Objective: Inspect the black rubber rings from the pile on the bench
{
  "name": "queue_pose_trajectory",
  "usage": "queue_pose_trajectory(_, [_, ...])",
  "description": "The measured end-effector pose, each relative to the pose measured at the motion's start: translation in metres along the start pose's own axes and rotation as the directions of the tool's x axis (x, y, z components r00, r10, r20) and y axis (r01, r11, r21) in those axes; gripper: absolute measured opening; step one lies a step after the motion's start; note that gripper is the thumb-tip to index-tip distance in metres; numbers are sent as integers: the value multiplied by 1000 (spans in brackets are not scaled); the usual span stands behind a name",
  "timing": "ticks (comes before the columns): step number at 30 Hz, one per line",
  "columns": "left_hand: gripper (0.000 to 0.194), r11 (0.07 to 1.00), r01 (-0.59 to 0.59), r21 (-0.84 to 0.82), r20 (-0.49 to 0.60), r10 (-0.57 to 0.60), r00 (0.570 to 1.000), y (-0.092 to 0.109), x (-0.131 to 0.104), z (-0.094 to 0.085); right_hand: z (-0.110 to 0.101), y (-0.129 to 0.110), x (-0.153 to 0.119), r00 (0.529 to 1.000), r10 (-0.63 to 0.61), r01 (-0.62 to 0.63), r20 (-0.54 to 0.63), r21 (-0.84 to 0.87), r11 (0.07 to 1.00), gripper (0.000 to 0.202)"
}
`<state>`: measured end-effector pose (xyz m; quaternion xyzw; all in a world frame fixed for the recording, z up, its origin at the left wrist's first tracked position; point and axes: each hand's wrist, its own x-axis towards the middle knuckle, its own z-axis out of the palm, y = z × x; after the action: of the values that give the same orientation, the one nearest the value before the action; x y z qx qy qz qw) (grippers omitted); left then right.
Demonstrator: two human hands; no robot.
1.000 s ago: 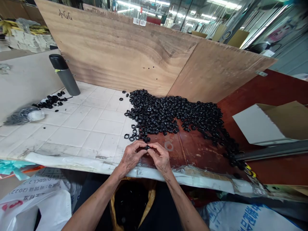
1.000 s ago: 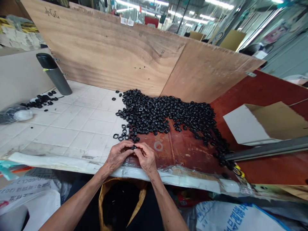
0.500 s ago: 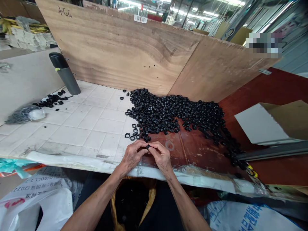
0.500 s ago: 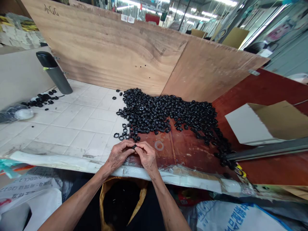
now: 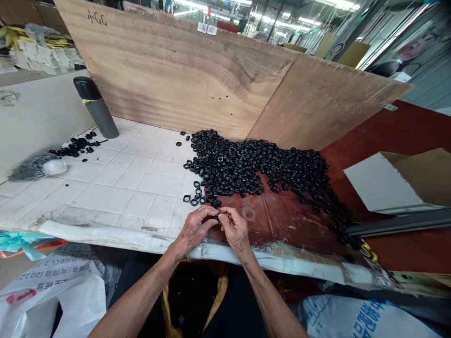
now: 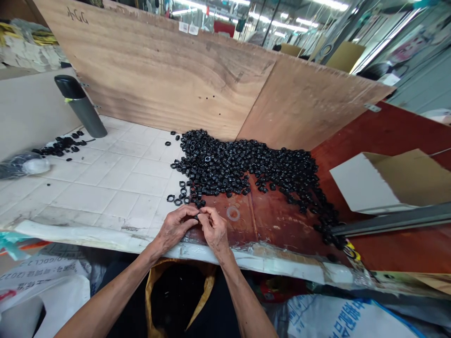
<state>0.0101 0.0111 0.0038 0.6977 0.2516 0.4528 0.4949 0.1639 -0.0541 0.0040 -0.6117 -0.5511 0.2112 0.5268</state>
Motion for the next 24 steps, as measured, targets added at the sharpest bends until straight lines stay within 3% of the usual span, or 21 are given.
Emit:
queue_pose_trajectory(7, [12,992,103,-74,-15,-104,994,-2,-1,-1,-1,0,-2,995,-1,-4,99,53,999,22])
queue_pose_trajectory(13, [18,997,76,-11,13,-76,997,-3,-1,0,2,3,2,998,-59,55,-16,-182,982,49])
queue_pose_trajectory(17, [17,982,165,-87,-4,-166,986,-2,-1,0,-2,-3,0,998,-55,57,26,-103,993,35])
queue_pose_trajectory(21, [15,978,184,-94,-32,-187,982,-2,0,-1,-4,-10,-1,995,-89,92,34,-93,991,38])
queue_pose_trajectory(24, [16,973,198,-119,-19,-202,979,-2,0,-1,-3,-10,0,994,-107,109,32,-64,992,17])
